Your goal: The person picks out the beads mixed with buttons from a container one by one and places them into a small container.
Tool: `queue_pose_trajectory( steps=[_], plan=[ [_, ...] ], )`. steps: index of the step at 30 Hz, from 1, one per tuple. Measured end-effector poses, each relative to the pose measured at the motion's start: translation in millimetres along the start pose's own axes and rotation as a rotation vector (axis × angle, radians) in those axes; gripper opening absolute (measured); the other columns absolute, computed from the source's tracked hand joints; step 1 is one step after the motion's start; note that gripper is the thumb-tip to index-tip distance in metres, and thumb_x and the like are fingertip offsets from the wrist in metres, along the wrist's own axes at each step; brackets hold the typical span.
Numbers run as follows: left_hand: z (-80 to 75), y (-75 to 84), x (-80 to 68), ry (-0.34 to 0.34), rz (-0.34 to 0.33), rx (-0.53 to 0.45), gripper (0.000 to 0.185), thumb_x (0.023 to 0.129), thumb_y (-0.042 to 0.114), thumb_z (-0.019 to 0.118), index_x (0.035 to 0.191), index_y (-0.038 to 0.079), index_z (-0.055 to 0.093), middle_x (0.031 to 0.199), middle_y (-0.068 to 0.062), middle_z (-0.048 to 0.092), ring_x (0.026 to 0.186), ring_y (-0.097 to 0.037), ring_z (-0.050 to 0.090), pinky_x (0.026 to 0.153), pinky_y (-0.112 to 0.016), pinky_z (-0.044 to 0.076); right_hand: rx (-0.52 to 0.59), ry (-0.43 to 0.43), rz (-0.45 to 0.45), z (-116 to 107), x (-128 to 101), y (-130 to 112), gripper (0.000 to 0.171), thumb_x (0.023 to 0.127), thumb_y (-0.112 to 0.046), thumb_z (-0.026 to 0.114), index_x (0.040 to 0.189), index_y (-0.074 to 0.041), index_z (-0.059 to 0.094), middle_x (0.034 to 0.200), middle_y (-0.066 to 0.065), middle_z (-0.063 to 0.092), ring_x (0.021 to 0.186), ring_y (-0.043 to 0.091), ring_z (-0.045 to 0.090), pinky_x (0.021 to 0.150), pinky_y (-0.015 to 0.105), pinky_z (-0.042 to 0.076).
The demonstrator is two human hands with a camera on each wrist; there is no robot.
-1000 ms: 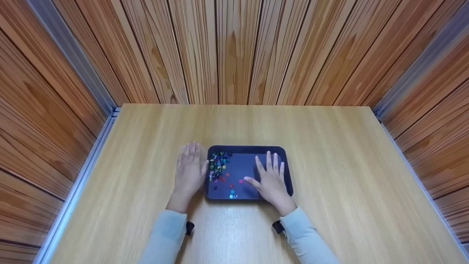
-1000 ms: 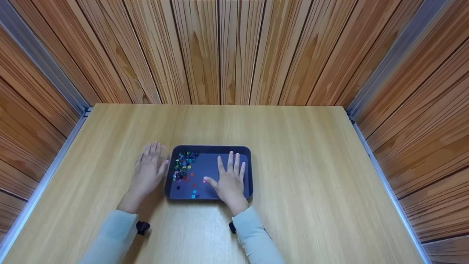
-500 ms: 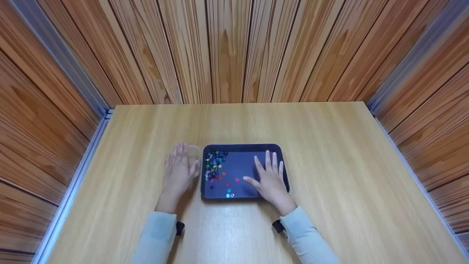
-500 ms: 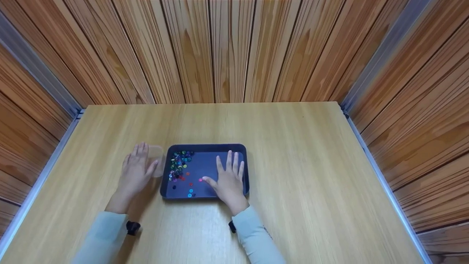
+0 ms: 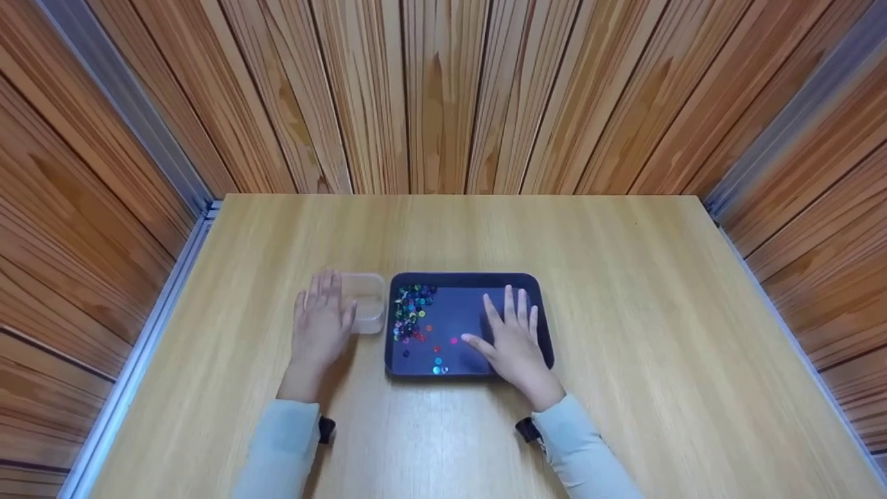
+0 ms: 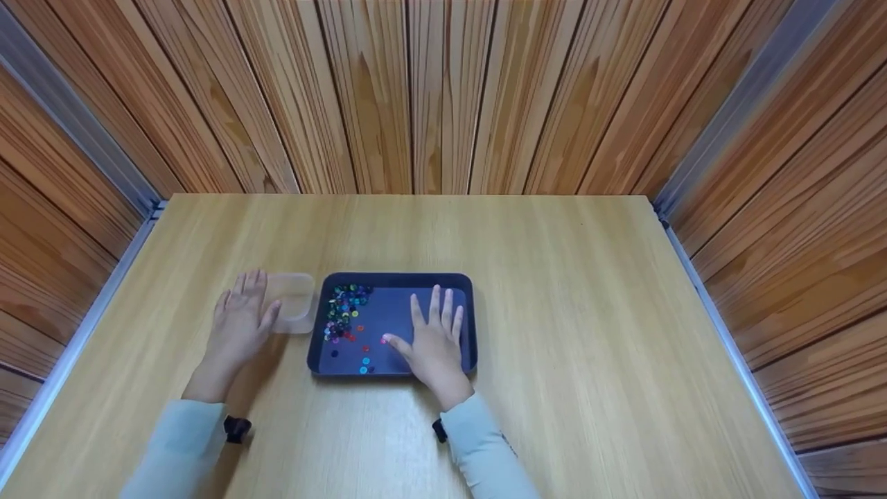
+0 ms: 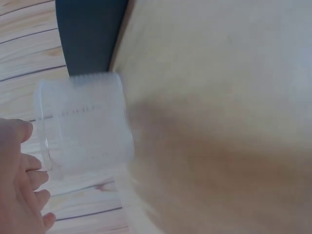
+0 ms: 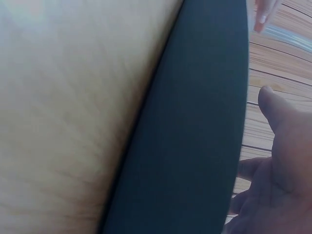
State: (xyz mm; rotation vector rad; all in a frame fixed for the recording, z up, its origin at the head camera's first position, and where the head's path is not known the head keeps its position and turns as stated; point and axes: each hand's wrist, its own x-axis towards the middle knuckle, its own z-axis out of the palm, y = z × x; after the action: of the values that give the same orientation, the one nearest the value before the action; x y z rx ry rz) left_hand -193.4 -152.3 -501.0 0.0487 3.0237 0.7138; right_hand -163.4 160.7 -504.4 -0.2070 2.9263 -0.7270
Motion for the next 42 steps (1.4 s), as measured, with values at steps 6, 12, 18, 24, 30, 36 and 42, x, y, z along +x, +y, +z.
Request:
queue_pose_trajectory(
  steps=[6,12,18,24,30,36,42],
  plan=[
    [-4.3,-16.5,-3.1,0.034,0.014,0.025,0.068,0.107,0.041,0.033,0.158,0.001,0.013,0.167,-0.019,0.008,0.155,-0.038,0.004,0.126,-0.057,0.003,0.017,-0.002,-0.018,0,-1,-3,0.087,0.094,-0.063,0.053,0.159,-0.014,0.022,0.168,0.019,-0.006,0.154,0.041,-0.015,0.123,0.06,-0.01],
    [-2.8,-27.0,-8.6,0.077,0.039,0.039,0.062,0.107,0.035,0.036,0.157,0.001,0.023,0.166,-0.019,0.017,0.154,-0.041,0.012,0.124,-0.06,0.009,0.026,-0.016,-0.019,1,-1,-6,0.087,0.093,-0.062,0.054,0.159,-0.015,0.022,0.168,0.019,-0.007,0.153,0.041,-0.016,0.123,0.061,-0.011],
    [-2.2,-27.4,-10.0,0.082,0.07,0.067,0.059,0.107,0.036,0.036,0.157,0.005,0.027,0.165,-0.018,0.02,0.153,-0.042,0.014,0.123,-0.062,0.011,0.036,-0.011,-0.022,1,-2,-7,0.087,0.094,-0.061,0.055,0.159,-0.014,0.022,0.168,0.02,-0.005,0.153,0.042,-0.015,0.123,0.061,-0.01],
    [-2.2,-29.6,-11.0,0.067,0.075,0.076,0.057,0.107,0.038,0.034,0.156,0.008,0.03,0.165,-0.019,0.022,0.153,-0.041,0.014,0.122,-0.064,0.012,0.033,-0.002,-0.03,1,-3,-7,0.089,0.092,-0.063,0.055,0.159,-0.015,0.022,0.168,0.02,-0.004,0.154,0.042,-0.014,0.123,0.061,-0.009],
    [-0.6,-31.2,-11.9,0.05,0.073,0.076,0.057,0.108,0.037,0.035,0.157,0.011,0.028,0.165,-0.018,0.021,0.154,-0.041,0.012,0.122,-0.064,0.012,0.028,-0.01,-0.034,2,-2,-7,0.087,0.093,-0.063,0.054,0.159,-0.016,0.022,0.168,0.019,-0.006,0.153,0.042,-0.015,0.123,0.061,-0.009],
    [1.5,-31.6,-12.3,0.023,0.056,0.071,0.058,0.108,0.039,0.033,0.159,0.013,0.024,0.166,-0.016,0.017,0.154,-0.041,0.009,0.122,-0.064,0.01,0.031,-0.02,-0.043,3,-2,-8,0.086,0.094,-0.062,0.053,0.16,-0.016,0.021,0.168,0.02,-0.004,0.153,0.043,-0.014,0.123,0.061,-0.009],
    [2.4,-31.8,-11.5,0.021,0.067,0.072,0.059,0.108,0.04,0.032,0.159,0.013,0.024,0.167,-0.017,0.016,0.154,-0.041,0.009,0.122,-0.064,0.011,0.084,-0.066,-0.054,-2,-2,-13,0.083,0.097,-0.055,0.055,0.16,-0.016,0.019,0.168,0.019,-0.005,0.153,0.041,-0.015,0.124,0.06,-0.009]
  ],
)
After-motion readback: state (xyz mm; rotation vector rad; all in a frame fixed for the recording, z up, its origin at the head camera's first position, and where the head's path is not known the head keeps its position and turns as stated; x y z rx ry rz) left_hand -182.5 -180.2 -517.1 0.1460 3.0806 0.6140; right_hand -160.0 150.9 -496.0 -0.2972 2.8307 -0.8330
